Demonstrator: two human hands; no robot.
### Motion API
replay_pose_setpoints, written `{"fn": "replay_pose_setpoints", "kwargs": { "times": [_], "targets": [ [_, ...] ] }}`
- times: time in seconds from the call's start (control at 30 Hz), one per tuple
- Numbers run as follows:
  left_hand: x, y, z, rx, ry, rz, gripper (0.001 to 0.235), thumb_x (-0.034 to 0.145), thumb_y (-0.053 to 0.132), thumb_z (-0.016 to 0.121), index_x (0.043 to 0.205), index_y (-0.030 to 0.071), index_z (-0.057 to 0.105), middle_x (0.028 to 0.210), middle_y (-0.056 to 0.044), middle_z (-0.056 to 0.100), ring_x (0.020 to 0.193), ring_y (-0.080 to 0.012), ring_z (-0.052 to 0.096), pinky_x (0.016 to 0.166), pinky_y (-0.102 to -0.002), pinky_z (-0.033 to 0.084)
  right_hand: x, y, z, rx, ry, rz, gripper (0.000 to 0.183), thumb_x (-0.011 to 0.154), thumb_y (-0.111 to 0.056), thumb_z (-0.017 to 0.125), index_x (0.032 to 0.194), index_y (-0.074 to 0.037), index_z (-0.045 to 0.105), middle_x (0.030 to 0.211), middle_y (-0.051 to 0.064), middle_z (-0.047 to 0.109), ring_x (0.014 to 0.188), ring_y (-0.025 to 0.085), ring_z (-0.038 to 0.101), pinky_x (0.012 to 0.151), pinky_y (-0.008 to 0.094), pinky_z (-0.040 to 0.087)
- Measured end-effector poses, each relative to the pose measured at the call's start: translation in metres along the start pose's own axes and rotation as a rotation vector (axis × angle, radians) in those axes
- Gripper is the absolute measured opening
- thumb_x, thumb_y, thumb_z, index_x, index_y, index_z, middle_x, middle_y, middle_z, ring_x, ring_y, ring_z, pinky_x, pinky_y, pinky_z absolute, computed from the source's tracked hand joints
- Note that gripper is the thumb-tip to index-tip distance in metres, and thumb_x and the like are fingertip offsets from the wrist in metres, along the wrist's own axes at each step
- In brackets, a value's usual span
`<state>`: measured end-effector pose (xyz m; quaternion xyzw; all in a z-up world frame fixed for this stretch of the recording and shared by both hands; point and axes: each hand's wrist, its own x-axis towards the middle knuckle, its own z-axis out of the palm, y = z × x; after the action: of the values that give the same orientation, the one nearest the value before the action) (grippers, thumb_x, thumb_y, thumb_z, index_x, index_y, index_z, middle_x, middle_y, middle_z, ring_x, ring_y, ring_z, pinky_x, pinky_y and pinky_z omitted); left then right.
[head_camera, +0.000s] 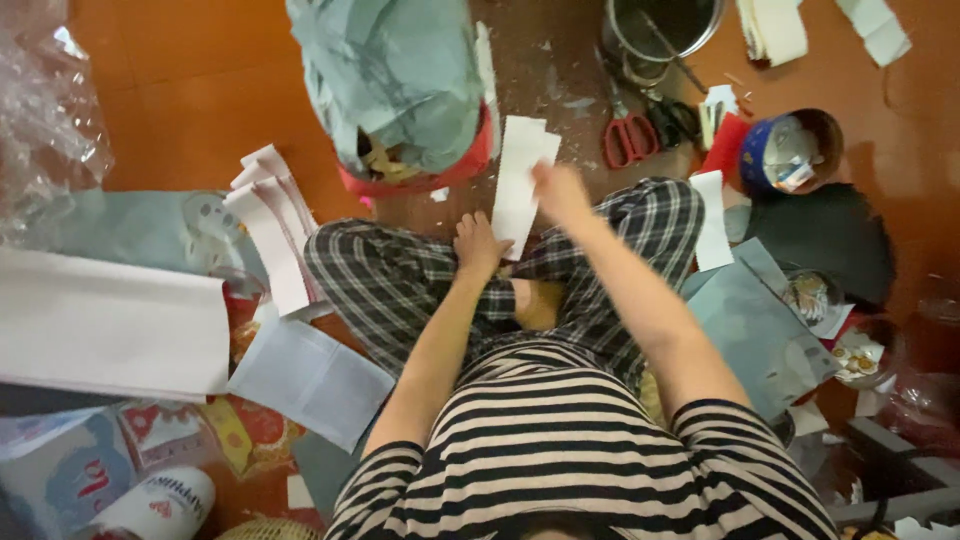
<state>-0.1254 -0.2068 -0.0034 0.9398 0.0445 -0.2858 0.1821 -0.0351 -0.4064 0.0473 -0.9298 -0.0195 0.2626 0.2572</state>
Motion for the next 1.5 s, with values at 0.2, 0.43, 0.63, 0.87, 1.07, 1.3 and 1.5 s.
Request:
{"fn": "replay_pose_setpoints", "kwargs": {
  "times": [0.2, 0.43, 0.63, 0.87, 1.07, 1.3, 1.5],
  "targets": [
    [0.011, 0.003, 0.004, 0.003, 0.226, 0.066, 0.040, 0.080, 0.033, 0.091, 0.104, 0.003, 0.079, 0.118, -0.019, 0.062, 0.107, -0.0414, 0.059, 0.092, -0.054, 0.051, 0.085, 0.103, -0.163, -0.068, 0.868, 0.032, 0.046, 0.111, -0.044, 0.065, 0.117, 0.000, 0.077, 0.121, 0.022, 0.075, 0.106, 0.042, 0.067, 0.094, 0.051, 0.050],
    [0.012, 0.010, 0.011, -0.158, 0.329, -0.026, 0.046, 0.081, 0.015, 0.088, 0.117, 0.003, 0.062, 0.108, -0.024, 0.069, 0.095, -0.0474, 0.068, 0.087, -0.055, 0.057, 0.042, 0.090, -0.203, -0.282, 0.544, -0.108, 0.034, 0.090, -0.006, 0.059, 0.122, -0.007, 0.071, 0.114, 0.027, 0.067, 0.092, 0.052, 0.067, 0.076, 0.059, 0.056],
    [0.027, -0.006, 0.024, -0.352, 0.160, -0.127, 0.027, 0.084, 0.026, 0.090, 0.098, 0.011, 0.072, 0.093, -0.015, 0.072, 0.096, -0.0404, 0.077, 0.087, -0.050, 0.062, -0.010, 0.074, -0.169, 0.170, 0.417, 0.240, 0.042, 0.103, -0.017, 0.044, 0.140, -0.025, 0.064, 0.122, 0.027, 0.074, 0.122, 0.050, 0.069, 0.106, 0.062, 0.052],
    [0.026, -0.020, 0.018, -0.837, 0.229, -0.081, 0.040, 0.081, 0.027, 0.092, 0.111, 0.007, 0.075, 0.105, -0.023, 0.075, 0.108, -0.0448, 0.075, 0.094, -0.050, 0.059, -0.013, 0.070, -0.119, 1.237, 0.318, 0.313, 0.040, 0.114, -0.024, 0.033, 0.144, -0.035, 0.057, 0.061, -0.009, 0.022, 0.039, 0.004, 0.028, 0.032, 0.019, 0.025],
    [0.037, -0.018, 0.042, -1.353, 0.094, -0.177, 0.046, 0.083, 0.015, 0.091, 0.124, -0.003, 0.079, 0.112, -0.024, 0.077, 0.104, -0.0328, 0.073, 0.091, -0.046, 0.060, -0.064, 0.048, -0.121, 1.358, 0.257, 0.095, 0.024, 0.120, -0.026, 0.052, 0.144, -0.026, 0.055, 0.061, 0.000, 0.038, 0.038, 0.008, 0.037, 0.033, 0.020, 0.030],
    [0.045, -0.014, 0.046, -1.621, -0.073, -0.283, 0.044, 0.094, 0.025, 0.088, 0.128, 0.001, 0.074, 0.109, -0.020, 0.073, 0.092, -0.0370, 0.074, 0.071, -0.059, 0.068, -0.097, 0.037, -0.048, 0.161, 0.091, 0.118, 0.039, 0.112, -0.022, 0.056, 0.149, -0.021, 0.069, 0.126, 0.021, 0.077, 0.114, 0.046, 0.075, 0.090, 0.057, 0.063],
    [0.038, -0.005, 0.046, -1.391, -0.211, -0.239, 0.065, 0.084, 0.013, 0.085, 0.144, 0.003, 0.062, 0.127, -0.021, 0.067, 0.115, -0.0402, 0.068, 0.096, -0.068, 0.056, -0.059, -0.008, -0.019, -0.301, 0.009, 0.025, 0.071, 0.103, -0.003, 0.060, 0.170, -0.020, 0.044, 0.123, 0.035, 0.067, 0.090, 0.048, 0.079, 0.071, 0.056, 0.068]
  ]
}}
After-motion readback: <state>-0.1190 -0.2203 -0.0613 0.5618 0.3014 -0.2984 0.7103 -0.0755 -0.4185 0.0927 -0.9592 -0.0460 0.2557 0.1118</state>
